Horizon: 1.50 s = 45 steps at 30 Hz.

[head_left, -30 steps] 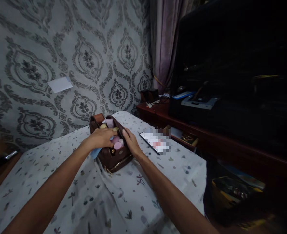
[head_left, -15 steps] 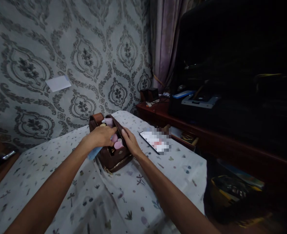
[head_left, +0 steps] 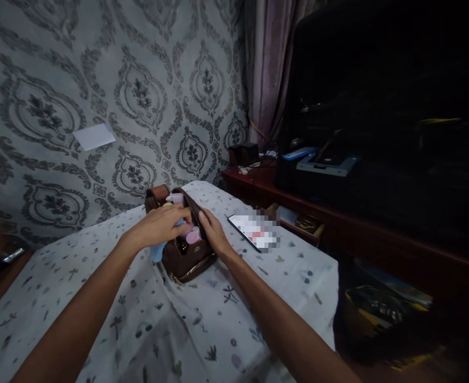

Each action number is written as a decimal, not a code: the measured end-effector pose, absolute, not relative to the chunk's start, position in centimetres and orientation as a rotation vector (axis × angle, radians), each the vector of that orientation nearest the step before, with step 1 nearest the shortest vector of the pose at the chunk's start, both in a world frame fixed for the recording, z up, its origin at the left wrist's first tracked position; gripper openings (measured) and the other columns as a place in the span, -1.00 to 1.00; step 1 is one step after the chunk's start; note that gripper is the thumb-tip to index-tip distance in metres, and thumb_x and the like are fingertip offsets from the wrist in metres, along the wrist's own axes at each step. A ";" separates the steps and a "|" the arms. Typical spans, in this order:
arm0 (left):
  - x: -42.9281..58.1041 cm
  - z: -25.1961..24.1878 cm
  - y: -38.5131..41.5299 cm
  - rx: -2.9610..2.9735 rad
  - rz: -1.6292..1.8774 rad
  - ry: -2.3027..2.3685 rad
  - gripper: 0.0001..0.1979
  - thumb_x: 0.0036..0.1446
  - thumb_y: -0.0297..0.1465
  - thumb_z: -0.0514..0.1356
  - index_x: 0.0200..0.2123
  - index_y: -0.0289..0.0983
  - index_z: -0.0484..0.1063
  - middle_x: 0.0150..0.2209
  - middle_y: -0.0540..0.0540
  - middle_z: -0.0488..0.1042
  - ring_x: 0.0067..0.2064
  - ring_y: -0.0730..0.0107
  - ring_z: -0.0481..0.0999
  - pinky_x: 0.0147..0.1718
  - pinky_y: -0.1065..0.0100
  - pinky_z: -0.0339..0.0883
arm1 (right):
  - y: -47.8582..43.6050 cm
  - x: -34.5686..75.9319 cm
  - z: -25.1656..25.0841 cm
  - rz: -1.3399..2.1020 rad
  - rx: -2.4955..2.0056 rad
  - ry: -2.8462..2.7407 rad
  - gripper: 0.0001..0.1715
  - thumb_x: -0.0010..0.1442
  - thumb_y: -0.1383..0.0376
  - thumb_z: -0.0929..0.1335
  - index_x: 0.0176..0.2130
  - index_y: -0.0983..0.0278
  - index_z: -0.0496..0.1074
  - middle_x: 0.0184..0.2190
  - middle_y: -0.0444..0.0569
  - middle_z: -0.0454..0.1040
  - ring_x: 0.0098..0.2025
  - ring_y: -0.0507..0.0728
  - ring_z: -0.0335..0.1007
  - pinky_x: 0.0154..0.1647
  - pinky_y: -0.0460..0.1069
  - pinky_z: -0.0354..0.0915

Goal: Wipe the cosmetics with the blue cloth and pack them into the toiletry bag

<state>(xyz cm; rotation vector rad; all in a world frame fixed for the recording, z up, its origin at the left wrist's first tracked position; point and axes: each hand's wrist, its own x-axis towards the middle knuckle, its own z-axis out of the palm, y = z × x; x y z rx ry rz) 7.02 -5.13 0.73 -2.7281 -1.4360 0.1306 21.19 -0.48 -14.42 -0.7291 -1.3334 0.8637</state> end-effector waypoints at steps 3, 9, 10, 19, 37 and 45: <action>6.9 0.4 -5.8 -2.767 0.075 -1.420 -0.74 0.32 -0.19 0.05 -0.08 -0.04 0.51 -0.09 0.03 0.59 -0.07 0.22 0.55 -0.16 0.33 0.32 | -0.5 21.1 -14.5 0.856 -0.728 -1.337 -0.35 0.28 -0.15 0.24 0.10 0.20 0.48 0.08 -0.01 0.54 0.18 0.24 0.38 0.29 0.13 0.19; 6.4 -0.2 -6.0 -2.746 0.125 -1.355 -0.72 0.32 -0.28 0.06 -0.03 0.02 0.52 -0.03 0.07 0.60 -0.04 0.26 0.56 -0.18 0.38 0.29 | -0.7 21.0 -14.3 0.845 -0.750 -1.345 -0.31 0.28 -0.19 0.22 0.11 0.21 0.47 0.12 0.01 0.51 0.19 0.24 0.37 0.29 0.14 0.19; 6.3 -0.2 -6.0 -2.775 0.125 -1.321 -0.72 0.33 -0.25 0.07 0.01 0.04 0.51 0.01 0.08 0.59 -0.01 0.27 0.55 -0.16 0.39 0.28 | -0.8 21.0 -14.3 0.846 -0.756 -1.347 -0.30 0.29 -0.19 0.21 0.11 0.21 0.47 0.12 0.02 0.52 0.19 0.25 0.37 0.28 0.14 0.19; 6.0 0.0 -5.8 -2.690 0.253 -1.310 -0.82 0.24 -0.36 0.16 -0.14 -0.04 0.52 -0.13 0.02 0.55 -0.15 0.30 0.55 -0.33 0.39 0.25 | -1.0 21.2 -14.2 0.864 -0.751 -1.337 -0.31 0.28 -0.20 0.21 0.09 0.18 0.49 0.11 -0.01 0.52 0.17 0.26 0.39 0.29 0.17 0.20; 2.5 -3.6 -6.5 -2.364 -1.284 -1.694 -0.78 0.25 -0.24 0.07 -0.19 -0.21 0.45 -0.24 -0.06 0.50 -0.16 0.27 0.50 -0.15 0.31 0.36 | -1.0 21.1 -14.3 0.837 -0.766 -1.351 -0.33 0.30 -0.15 0.22 0.13 0.20 0.46 0.12 0.00 0.51 0.19 0.24 0.38 0.27 0.11 0.21; 4.4 -3.8 -8.6 -2.406 -0.885 -1.574 -0.72 0.32 -0.21 0.03 -0.20 -0.19 0.49 -0.21 -0.09 0.45 -0.17 0.25 0.48 -0.20 0.29 0.32 | -1.4 21.1 -14.3 0.829 -0.791 -1.369 -0.32 0.32 -0.14 0.21 0.17 0.23 0.42 0.16 0.07 0.48 0.22 0.23 0.35 0.31 0.14 0.16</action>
